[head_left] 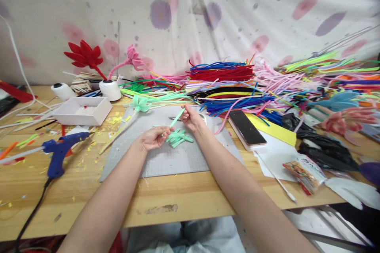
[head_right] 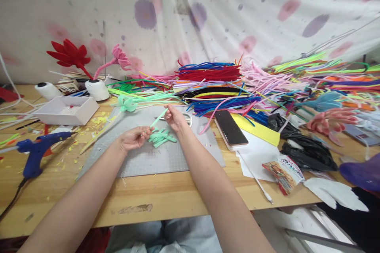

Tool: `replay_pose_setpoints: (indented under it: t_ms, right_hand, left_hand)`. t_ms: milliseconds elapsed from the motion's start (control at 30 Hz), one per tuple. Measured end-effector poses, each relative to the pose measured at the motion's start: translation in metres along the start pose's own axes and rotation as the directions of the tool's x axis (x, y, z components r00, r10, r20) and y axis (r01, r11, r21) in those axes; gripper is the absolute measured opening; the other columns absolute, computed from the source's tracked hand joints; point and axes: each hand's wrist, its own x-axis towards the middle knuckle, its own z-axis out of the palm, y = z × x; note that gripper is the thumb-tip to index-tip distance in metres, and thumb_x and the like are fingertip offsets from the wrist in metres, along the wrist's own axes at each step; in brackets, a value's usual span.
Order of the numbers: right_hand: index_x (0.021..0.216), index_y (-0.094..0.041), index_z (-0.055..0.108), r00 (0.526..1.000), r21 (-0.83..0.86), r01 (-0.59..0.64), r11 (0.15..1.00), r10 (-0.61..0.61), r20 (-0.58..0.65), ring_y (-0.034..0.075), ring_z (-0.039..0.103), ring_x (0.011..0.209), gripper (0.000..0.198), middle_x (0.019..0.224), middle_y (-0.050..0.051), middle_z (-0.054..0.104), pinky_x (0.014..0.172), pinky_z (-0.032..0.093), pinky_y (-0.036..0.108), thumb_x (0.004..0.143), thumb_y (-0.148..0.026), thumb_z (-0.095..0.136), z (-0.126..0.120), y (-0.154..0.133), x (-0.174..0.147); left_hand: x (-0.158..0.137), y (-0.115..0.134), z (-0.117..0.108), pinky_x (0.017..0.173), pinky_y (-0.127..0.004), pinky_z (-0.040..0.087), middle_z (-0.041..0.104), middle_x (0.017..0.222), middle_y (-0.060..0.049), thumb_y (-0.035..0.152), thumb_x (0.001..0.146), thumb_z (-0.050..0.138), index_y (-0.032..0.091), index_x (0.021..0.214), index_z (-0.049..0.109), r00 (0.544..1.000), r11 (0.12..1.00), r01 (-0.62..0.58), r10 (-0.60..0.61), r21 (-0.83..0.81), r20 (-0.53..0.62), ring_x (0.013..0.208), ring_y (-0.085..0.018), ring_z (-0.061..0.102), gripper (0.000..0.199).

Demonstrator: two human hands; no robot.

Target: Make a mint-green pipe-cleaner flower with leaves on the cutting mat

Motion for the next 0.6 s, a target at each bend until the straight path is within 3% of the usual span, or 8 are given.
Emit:
replay_pose_setpoints:
  t_ms: [267,367,467,533,600]
  right_hand:
    - [0.057,-0.013,0.055,0.995,-0.123,0.100,0.987,-0.099,0.020,0.002,0.022,0.034,0.019,0.035,-0.008,0.034,0.036,0.019,0.017,0.075,-0.022,0.056,0.000,-0.006,-0.001]
    - [0.059,-0.014,0.057,0.991,-0.191,0.136,0.972,-0.133,0.029,0.002,0.029,0.037,0.015,0.040,-0.006,0.041,0.039,0.023,0.017,0.072,-0.022,0.057,0.005,-0.003,-0.005]
    - [0.063,-0.014,0.060,0.991,-0.344,0.125,0.930,-0.101,0.086,0.004,0.038,0.044,0.013,0.049,-0.004,0.047,0.045,0.029,0.018,0.068,-0.025,0.060,0.012,0.007,-0.007]
    - [0.074,-0.015,0.062,0.982,-0.482,0.151,0.863,-0.075,0.173,0.005,0.041,0.050,0.017,0.056,-0.003,0.050,0.050,0.033,0.019,0.069,-0.031,0.059,0.014,0.012,-0.007]
    - [0.090,-0.018,0.061,0.972,-0.663,0.215,0.717,-0.093,0.215,0.007,0.044,0.055,0.025,0.065,-0.003,0.052,0.055,0.035,0.021,0.072,-0.033,0.056,0.011,0.008,-0.006]
  left_hand:
    - [-0.008,0.006,-0.009,0.046,-0.017,0.050,0.055,0.058,0.000,0.012,0.078,0.052,0.007,0.089,0.061,0.993,0.954,-0.114,0.108,0.278,0.037,0.045,-0.006,0.052,0.015]
    - [-0.013,0.008,-0.007,0.052,-0.024,0.052,0.057,0.064,-0.002,0.023,0.079,0.053,0.011,0.095,0.062,0.983,0.916,-0.181,0.170,0.358,0.064,0.052,-0.009,0.056,0.022]
    - [-0.010,0.006,-0.003,0.044,-0.019,0.045,0.060,0.070,-0.004,0.027,0.077,0.055,0.012,0.089,0.062,0.969,0.862,-0.221,0.245,0.456,0.007,0.051,-0.009,0.056,0.020]
    - [-0.005,0.004,-0.002,0.036,-0.016,0.035,0.060,0.069,-0.003,0.026,0.074,0.057,0.012,0.082,0.061,0.930,0.788,-0.273,0.363,0.552,-0.058,0.047,-0.007,0.054,0.016]
    - [0.002,0.003,-0.005,0.033,-0.015,0.030,0.060,0.067,-0.002,0.023,0.074,0.056,0.012,0.081,0.057,0.850,0.686,-0.321,0.512,0.653,-0.120,0.044,-0.007,0.054,0.014]
